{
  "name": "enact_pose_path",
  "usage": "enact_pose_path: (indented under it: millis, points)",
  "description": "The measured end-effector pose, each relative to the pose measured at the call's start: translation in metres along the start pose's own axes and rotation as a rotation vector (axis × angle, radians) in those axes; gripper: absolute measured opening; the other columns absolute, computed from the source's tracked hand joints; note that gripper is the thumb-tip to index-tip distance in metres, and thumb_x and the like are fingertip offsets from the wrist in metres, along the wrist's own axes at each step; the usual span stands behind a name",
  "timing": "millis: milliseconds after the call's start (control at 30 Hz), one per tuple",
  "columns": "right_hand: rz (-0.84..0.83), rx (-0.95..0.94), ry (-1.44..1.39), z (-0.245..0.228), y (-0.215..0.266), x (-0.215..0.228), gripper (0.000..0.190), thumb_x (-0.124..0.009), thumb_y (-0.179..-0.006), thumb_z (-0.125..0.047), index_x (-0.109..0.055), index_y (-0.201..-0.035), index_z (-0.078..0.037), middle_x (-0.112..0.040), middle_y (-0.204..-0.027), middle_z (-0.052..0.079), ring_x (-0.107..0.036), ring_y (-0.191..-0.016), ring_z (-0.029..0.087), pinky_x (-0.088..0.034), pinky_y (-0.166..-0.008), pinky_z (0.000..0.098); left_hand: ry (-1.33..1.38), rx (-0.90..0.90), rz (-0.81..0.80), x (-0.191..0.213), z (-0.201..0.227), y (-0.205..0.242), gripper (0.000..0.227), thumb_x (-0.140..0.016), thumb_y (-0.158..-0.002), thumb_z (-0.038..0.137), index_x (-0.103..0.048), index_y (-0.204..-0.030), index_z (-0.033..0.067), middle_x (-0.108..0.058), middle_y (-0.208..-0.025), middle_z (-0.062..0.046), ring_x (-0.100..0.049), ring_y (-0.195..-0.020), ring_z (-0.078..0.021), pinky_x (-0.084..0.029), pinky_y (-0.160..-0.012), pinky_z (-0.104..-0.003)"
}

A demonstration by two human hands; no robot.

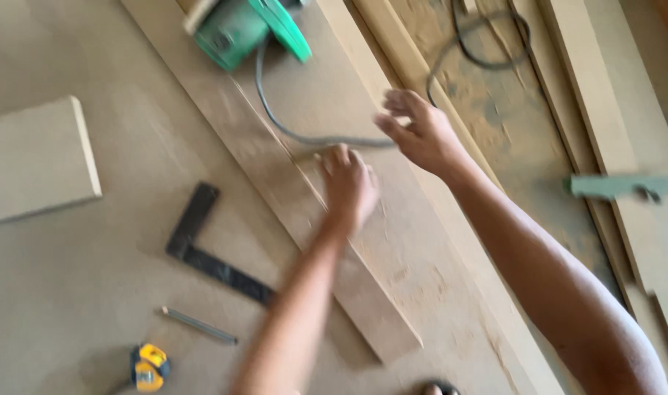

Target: The person marks a wood panel with a pencil, uses a try square to draw straight lines, and then uses a hammer to drive nails into the wood.

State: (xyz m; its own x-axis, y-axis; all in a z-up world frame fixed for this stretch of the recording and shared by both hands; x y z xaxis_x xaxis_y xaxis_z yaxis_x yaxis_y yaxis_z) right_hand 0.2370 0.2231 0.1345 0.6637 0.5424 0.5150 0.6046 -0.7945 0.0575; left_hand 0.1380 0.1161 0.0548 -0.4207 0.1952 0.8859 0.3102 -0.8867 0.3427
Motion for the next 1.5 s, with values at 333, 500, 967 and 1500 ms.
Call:
enact_pose_path:
  millis: [333, 500, 967, 1500]
  points:
    - [0.081, -0.085, -0.062, -0.111, -0.232, -0.114, 0.077, -0.066, -0.075, -0.076, -0.075, -0.104, -0.006, -0.080, -0.095, 0.009, -0.077, -0.089, 0.019, -0.059, -0.083, 0.0362, 0.101, -0.028, 0.318, -0.033, 0.008, -0.019, 0.064, -0.051, -0.098, 0.033, -0.041, -0.151, -0.0007, -0.032, -0.163, -0.022, -0.025, -0.154, -0.0379, -0.012, -0.125, -0.060]
    - [0.129, -0.166, -0.358, -0.077, -0.234, -0.072, 0.058, -0.064, -0.080, -0.051, -0.078, -0.107, -0.002, -0.083, -0.094, 0.011, -0.080, -0.084, 0.019, -0.062, -0.082, 0.0355, 0.053, 0.027, 0.091, -0.044, 0.015, -0.014, 0.070, -0.052, -0.095, 0.037, -0.036, -0.154, 0.0026, -0.029, -0.163, -0.020, -0.022, -0.154, -0.0368, -0.012, -0.123, -0.061]
    - [0.393, -0.595, 0.056, 0.179, -0.096, 0.242, 0.035, -0.065, -0.094, -0.028, -0.070, -0.094, 0.006, -0.062, -0.082, 0.010, -0.053, -0.072, 0.019, -0.041, -0.062, 0.0340, 0.008, 0.054, 0.279, -0.037, 0.020, -0.013, 0.066, -0.039, -0.101, 0.035, -0.031, -0.159, 0.0030, -0.023, -0.169, -0.016, -0.020, -0.156, -0.0349, -0.010, -0.124, -0.062]
    - [0.554, -0.251, -0.055, 0.247, 0.028, 0.174, 0.014, -0.065, -0.094, -0.001, -0.063, -0.105, -0.009, -0.064, -0.096, 0.007, -0.061, -0.093, 0.022, -0.050, -0.081, 0.0345, 0.140, 0.082, 0.178, -0.051, 0.016, -0.016, 0.063, -0.028, -0.107, 0.038, -0.023, -0.164, 0.0107, -0.015, -0.173, -0.010, -0.012, -0.160, -0.0262, -0.002, -0.128, -0.056]
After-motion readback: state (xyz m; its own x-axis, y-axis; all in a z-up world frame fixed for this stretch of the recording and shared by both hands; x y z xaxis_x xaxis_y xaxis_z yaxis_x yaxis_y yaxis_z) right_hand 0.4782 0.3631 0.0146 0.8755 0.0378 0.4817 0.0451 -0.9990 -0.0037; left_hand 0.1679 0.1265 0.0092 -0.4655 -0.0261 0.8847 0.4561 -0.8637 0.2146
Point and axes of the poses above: each hand's wrist, its own y-axis away from the middle knuckle, its own x-axis out of the back of the hand, z = x × y, the point moved 6 cm from there along -y, towards the middle knuckle
